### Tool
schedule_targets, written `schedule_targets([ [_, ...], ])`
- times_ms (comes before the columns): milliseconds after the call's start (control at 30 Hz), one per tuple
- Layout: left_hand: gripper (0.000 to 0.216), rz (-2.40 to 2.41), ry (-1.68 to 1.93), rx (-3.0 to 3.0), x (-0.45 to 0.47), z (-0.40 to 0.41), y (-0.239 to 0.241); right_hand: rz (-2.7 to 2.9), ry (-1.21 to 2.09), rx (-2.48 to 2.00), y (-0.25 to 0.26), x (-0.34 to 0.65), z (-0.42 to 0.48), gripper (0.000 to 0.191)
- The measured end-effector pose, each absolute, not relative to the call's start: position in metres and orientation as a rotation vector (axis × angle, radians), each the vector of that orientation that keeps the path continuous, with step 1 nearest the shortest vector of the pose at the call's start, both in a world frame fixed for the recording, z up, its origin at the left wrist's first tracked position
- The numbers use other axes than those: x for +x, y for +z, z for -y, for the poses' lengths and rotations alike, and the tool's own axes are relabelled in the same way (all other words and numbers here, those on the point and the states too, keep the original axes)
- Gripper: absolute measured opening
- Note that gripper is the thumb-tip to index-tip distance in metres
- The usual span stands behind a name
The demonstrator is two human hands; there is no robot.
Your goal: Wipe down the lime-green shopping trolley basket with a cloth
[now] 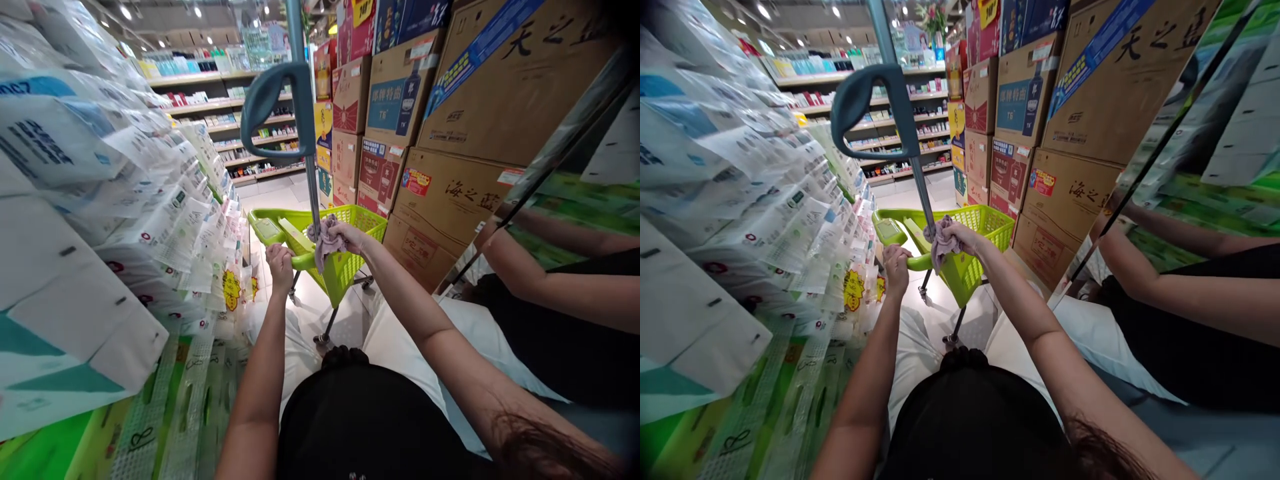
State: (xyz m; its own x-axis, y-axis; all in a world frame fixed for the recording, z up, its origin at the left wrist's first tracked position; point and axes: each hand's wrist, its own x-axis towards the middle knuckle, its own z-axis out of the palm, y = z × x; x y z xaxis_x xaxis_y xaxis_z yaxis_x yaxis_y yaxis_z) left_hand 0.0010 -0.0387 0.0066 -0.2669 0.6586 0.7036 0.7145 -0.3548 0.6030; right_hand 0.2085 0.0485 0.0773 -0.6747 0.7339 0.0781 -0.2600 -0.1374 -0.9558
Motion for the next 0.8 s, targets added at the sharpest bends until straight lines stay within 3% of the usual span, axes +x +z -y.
schedule_targets([
  [133, 0.030, 1.770, -1.739, -1.863, 0.004, 0.036, 0.007, 1.514, 1.619, -0.619, 0.093, 0.203, -0.042, 0.031],
  [267, 0.030, 1.816, -1.717, -1.869, 0.004, 0.034, 0.008, 1.577, 1.096, -0.686, 0.117, 0.182, -0.042, 0.037],
  [400, 0.029, 1.803, -1.706, -1.860, 0.005, 0.034, 0.009, 1.642, 0.619, -0.955, 0.086, 0.163, -0.014, 0.044],
  [533, 0.030, 1.783, -1.687, -1.855, 0.008, 0.035, 0.008, 1.660, 0.465, -1.227, 0.058, 0.157, 0.009, 0.046],
  [800, 0.030, 1.781, -1.659, -1.803, 0.015, 0.033, 0.007, 1.815, 0.261, -1.149, 0.090, 0.164, -0.024, 0.054],
])
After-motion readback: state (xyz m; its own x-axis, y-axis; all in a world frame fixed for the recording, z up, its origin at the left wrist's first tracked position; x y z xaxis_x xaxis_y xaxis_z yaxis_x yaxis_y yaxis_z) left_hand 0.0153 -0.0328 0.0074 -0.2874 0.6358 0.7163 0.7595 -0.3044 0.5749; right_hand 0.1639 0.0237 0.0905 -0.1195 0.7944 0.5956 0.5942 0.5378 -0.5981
